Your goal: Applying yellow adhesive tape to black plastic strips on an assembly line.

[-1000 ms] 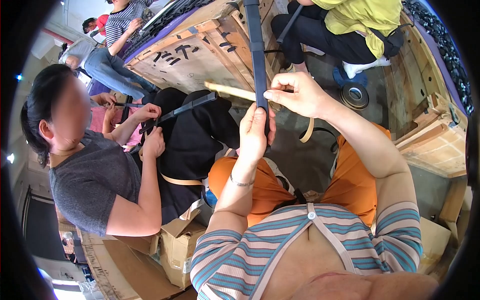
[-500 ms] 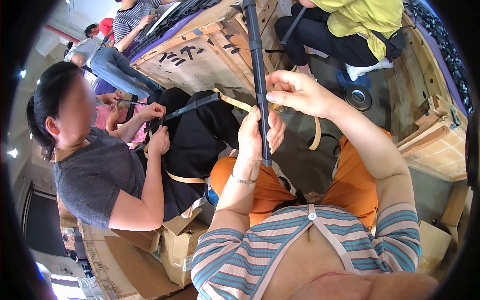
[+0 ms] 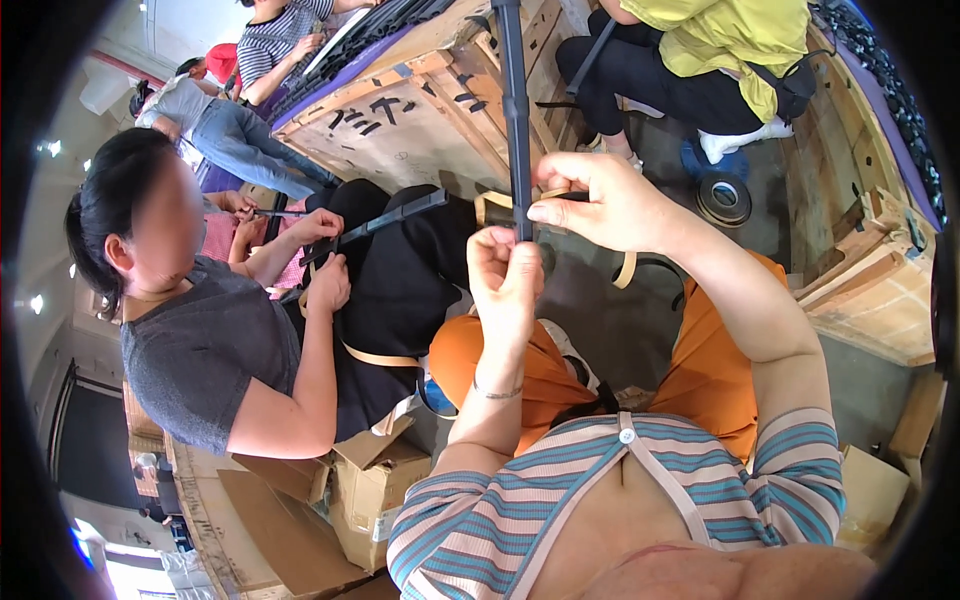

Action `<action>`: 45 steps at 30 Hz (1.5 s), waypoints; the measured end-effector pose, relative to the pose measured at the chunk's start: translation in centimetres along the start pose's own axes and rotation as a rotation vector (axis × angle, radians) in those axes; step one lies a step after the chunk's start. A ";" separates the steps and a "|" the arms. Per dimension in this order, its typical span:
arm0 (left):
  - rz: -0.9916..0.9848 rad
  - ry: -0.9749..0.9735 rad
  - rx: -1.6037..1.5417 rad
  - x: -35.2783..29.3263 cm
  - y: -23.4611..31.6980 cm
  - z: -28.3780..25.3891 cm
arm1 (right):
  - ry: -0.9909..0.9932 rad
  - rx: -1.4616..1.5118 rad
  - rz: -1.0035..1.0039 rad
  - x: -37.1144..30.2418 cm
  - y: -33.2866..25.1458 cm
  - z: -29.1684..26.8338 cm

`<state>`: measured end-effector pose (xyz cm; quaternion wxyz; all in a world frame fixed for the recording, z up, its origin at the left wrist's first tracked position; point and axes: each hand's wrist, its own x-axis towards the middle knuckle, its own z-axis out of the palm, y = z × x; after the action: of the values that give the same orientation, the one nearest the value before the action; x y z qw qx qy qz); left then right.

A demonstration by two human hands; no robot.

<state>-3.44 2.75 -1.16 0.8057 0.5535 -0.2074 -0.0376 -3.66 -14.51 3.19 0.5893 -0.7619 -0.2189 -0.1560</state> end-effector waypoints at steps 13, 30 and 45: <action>-0.121 -0.249 -0.126 2.5 2.4 -0.8 | 0.031 -0.053 0.132 -1.7 -1.7 -3.6; -0.289 -0.525 -0.614 3.0 2.8 0.6 | -0.005 0.057 0.089 -1.9 -1.6 -4.3; -0.455 -0.736 -0.879 3.1 2.3 0.2 | 0.008 -0.042 0.101 -2.1 -1.5 -4.6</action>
<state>-1.07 2.55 1.96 0.8057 0.1507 -0.3137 -0.4793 -6.12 -18.98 4.54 0.5814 -0.7834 -0.1744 -0.1337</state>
